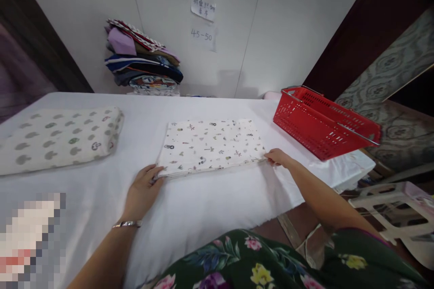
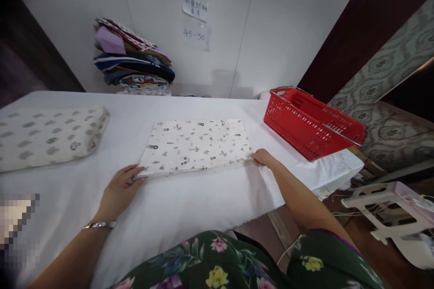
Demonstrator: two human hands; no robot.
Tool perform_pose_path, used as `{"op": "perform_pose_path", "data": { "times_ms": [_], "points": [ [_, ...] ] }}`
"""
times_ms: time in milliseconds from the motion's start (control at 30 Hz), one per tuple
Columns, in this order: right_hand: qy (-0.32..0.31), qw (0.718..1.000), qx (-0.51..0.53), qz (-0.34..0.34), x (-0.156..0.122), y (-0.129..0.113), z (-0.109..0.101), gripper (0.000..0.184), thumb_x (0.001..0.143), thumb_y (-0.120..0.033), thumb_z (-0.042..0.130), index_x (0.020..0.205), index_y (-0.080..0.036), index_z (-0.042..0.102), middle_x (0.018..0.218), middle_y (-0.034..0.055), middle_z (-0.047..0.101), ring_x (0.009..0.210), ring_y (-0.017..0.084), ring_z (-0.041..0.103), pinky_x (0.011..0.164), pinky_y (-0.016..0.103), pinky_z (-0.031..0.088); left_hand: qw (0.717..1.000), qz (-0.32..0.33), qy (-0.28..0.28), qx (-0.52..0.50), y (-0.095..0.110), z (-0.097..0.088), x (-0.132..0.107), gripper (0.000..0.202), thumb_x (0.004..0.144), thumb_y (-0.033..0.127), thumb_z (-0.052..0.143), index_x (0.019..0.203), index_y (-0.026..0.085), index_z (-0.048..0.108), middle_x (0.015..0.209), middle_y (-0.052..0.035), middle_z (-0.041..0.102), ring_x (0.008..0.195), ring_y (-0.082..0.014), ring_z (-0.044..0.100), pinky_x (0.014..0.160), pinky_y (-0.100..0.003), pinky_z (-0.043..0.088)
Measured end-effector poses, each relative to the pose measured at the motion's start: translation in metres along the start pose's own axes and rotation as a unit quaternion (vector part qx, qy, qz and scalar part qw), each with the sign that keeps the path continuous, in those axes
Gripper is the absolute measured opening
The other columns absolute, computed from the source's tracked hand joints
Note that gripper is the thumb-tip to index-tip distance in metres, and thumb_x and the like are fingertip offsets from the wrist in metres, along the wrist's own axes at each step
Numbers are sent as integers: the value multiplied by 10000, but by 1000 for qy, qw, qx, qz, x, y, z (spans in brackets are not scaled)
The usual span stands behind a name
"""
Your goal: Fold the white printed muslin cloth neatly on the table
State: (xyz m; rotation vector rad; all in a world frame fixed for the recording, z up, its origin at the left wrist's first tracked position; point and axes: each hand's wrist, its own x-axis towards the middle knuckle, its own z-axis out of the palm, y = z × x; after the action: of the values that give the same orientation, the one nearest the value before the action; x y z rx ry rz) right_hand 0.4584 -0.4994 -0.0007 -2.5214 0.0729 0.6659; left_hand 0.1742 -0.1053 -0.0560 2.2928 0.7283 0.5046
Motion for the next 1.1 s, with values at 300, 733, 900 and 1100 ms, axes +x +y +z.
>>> {"op": "perform_pose_path", "data": {
  "times_ms": [300,733,900,1100],
  "points": [
    [-27,999,13,-17,0,8,4,294,810,-354,493,574,-185,448,472,-13,450,439,87,391,444,232,296,973,-158,-58,-156,25,-11,5,523,756,336,606,1244,184,493,1159,-70,621,997,-205,598,881,-320,475],
    [6,969,248,20,-2,19,1,206,706,-256,642,884,-217,548,714,34,595,506,120,555,544,239,498,950,-238,-82,-182,29,-19,24,449,698,202,621,1137,165,532,846,-25,614,607,-101,532,561,-214,414],
    [2,977,205,52,-9,40,4,370,593,-306,691,918,-246,526,605,2,555,494,150,573,488,229,506,946,-245,-101,-187,23,-22,13,506,649,152,651,1141,164,529,796,-8,595,551,-85,490,491,-199,374],
    [45,997,57,27,4,51,16,417,534,-465,629,883,-291,482,542,51,564,501,216,608,492,297,517,955,-227,-98,-163,17,-18,-1,547,646,202,685,1168,164,527,845,-31,638,636,-115,559,542,-203,415]
  ]
}}
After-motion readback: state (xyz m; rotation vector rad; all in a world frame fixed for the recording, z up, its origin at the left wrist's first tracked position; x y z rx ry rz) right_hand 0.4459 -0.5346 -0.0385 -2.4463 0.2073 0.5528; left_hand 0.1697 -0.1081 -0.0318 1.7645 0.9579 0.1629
